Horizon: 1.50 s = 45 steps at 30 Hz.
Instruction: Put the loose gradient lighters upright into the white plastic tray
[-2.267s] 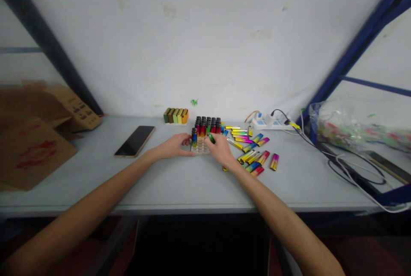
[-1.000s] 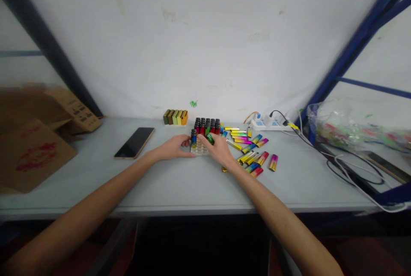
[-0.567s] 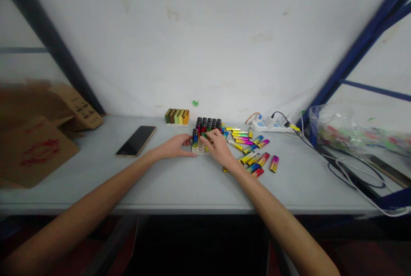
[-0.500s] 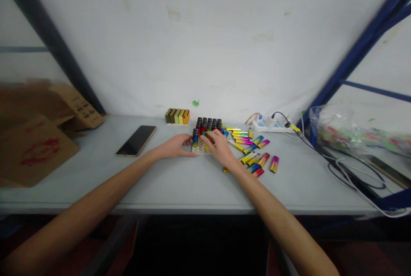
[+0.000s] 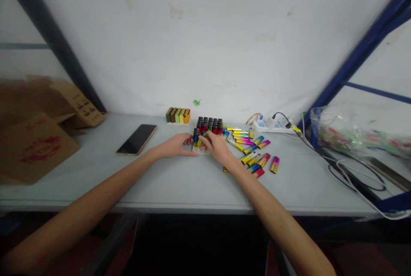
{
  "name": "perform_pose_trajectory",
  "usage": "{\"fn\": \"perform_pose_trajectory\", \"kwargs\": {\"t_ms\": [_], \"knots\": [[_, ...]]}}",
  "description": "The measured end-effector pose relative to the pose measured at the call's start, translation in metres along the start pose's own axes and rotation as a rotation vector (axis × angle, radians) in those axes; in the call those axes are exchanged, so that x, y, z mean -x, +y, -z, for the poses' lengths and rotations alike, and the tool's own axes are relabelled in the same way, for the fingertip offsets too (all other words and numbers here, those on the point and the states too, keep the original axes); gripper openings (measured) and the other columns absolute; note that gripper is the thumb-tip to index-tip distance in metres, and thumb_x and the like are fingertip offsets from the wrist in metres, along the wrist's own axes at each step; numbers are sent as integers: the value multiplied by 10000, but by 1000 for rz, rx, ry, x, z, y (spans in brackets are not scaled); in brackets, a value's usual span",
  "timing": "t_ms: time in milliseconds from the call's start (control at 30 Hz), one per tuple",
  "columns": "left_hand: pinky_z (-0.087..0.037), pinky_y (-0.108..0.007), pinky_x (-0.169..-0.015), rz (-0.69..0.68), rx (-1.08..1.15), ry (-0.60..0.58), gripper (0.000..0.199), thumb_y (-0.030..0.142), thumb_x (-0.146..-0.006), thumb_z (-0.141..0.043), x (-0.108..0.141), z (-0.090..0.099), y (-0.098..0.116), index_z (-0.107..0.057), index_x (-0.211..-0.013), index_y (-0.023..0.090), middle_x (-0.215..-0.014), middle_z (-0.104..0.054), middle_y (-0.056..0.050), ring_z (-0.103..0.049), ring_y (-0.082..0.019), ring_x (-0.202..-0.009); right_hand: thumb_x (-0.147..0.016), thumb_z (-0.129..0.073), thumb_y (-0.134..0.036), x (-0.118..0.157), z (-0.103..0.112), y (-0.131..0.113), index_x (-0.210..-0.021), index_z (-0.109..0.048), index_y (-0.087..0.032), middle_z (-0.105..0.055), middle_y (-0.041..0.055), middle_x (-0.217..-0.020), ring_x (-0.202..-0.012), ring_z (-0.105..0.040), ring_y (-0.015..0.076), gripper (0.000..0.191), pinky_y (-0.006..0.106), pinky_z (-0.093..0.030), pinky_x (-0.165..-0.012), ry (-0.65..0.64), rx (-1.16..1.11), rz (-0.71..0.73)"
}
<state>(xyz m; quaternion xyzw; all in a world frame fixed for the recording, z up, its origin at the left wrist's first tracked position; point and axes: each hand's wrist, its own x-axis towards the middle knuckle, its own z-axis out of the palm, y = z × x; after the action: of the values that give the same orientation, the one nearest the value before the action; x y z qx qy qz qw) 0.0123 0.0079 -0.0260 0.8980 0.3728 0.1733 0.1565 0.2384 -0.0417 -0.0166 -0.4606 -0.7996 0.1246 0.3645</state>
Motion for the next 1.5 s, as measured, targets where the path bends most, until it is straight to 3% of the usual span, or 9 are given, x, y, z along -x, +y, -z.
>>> {"fn": "perform_pose_trajectory", "kwargs": {"t_ms": [333, 767, 1067, 1233, 1400, 1500], "knots": [[-435, -308, -694, -12, -6, 12, 673, 742, -717, -718, 1, 1, 2, -678, -1042, 154, -895, -669, -64, -606, -236, -781, -1061, -505, -340, 1, -13, 8, -897, -495, -218, -672, 58, -810, -730, -626, 199, 205, 273, -410, -653, -97, 179, 139], [-443, -320, -717, -21, -11, -5, 653, 762, -721, -702, -1, 1, 2, -658, -956, 154, -891, -667, -75, -609, -252, -803, -1074, -486, -374, -5, -12, 6, -987, -570, -182, -646, 97, -983, -839, -609, 207, 227, 307, -466, -764, -156, 336, 225], [-443, -314, -714, -19, 7, -16, 647, 736, -721, -727, 0, 3, 3, -673, -1008, 159, -907, -678, -73, -609, -251, -804, -1068, -474, -445, -5, -3, -3, -988, -603, -166, -679, 104, -955, -849, -639, 213, 318, 302, -457, -757, -179, 401, 212], [-460, -329, -757, -12, 17, -16, 678, 722, -721, -738, 0, 4, 3, -673, -1066, 142, -958, -686, -92, -623, -268, -845, -1073, -468, -439, -3, 24, 11, -940, -626, -187, -676, 55, -875, -787, -621, 184, 325, 279, -437, -726, -157, 270, 216], [-469, -339, -772, 6, 18, -35, 723, 728, -715, -738, 0, 3, 1, -666, -1103, 122, -978, -678, -105, -629, -277, -863, -1058, -469, -346, 0, 70, 53, -878, -655, -181, -662, 75, -804, -739, -606, 205, 307, 312, -447, -721, 75, 365, 87], [-471, -339, -774, 4, 21, -32, 711, 733, -715, -735, 0, 3, 0, -670, -1086, 130, -969, -673, -98, -625, -275, -865, -1004, -533, -282, 0, 84, 80, -977, -700, -164, -709, 117, -911, -814, -650, 235, 206, 353, -498, -793, 90, 416, 27]]}}
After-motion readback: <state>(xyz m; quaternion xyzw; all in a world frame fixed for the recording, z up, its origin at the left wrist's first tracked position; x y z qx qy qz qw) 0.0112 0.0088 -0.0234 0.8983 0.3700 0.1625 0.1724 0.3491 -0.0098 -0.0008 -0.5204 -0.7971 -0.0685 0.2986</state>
